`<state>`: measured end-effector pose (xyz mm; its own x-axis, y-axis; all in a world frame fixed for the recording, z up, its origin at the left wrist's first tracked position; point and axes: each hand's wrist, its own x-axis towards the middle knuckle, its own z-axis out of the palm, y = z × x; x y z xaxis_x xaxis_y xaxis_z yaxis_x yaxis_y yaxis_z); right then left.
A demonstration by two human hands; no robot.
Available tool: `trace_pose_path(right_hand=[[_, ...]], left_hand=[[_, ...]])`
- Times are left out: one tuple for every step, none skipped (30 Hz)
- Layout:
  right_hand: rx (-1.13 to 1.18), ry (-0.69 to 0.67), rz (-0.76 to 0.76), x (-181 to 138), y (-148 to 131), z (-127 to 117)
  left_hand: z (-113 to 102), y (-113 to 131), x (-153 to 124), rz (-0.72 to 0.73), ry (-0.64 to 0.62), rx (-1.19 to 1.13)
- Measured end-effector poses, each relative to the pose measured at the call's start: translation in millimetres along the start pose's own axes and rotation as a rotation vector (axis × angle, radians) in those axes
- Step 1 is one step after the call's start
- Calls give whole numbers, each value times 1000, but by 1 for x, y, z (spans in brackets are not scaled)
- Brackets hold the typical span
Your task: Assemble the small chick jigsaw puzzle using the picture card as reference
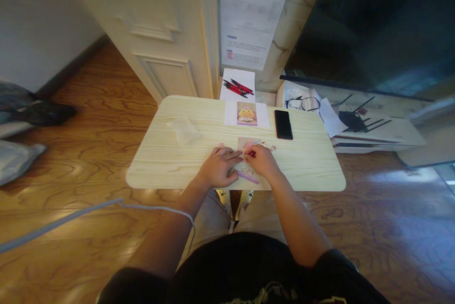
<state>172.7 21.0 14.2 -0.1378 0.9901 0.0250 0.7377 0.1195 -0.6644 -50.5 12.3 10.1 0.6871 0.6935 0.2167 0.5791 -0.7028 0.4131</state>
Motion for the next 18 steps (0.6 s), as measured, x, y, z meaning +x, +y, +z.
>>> trace_pose_path(right_hand=[[5,-1,2,0,0,0],[12,-4,4,0,0,0],[21,-7,5,0,0,0],[30,-9,5,0,0,-1],[37,-11,8,0,-1,-2],[41,-15,13,1,-1,-2],[41,-18,19,1,-2,-3],[39,-23,25,1,-2,-3],[35,-25,32,1,-2,-4],[32,-26,39,1,-2,-4],[29,-24,46,1,-2,-4],[27,-21,50,1,-2,-4],[30,-19,52,1,-1,-3],[38,-20,49,1,0,-3],[50,-20,40,1,0,-3],[62,-20,25,1,1,-2],[67,-18,5,1,1,-2],[62,-14,-16,1,2,-2]], left_hand=[[1,0,0,2,0,4],[1,-1,0,7,1,9],[1,-1,-1,11,1,13],[1,-1,-1,14,2,14],[2,-2,-1,15,2,13],[1,-2,-1,14,3,11],[1,-2,-1,12,2,9],[1,-2,-1,11,1,8],[1,-2,0,13,2,8],[1,-2,0,17,3,9],[2,-2,-1,21,5,12],[2,-2,-1,24,10,15],[2,-2,-1,27,15,18],[3,-2,-1,26,20,20],[3,-2,-1,24,24,22],[3,-1,-1,21,25,21],[3,-1,-1,19,24,20],[3,-1,-1,18,22,19]])
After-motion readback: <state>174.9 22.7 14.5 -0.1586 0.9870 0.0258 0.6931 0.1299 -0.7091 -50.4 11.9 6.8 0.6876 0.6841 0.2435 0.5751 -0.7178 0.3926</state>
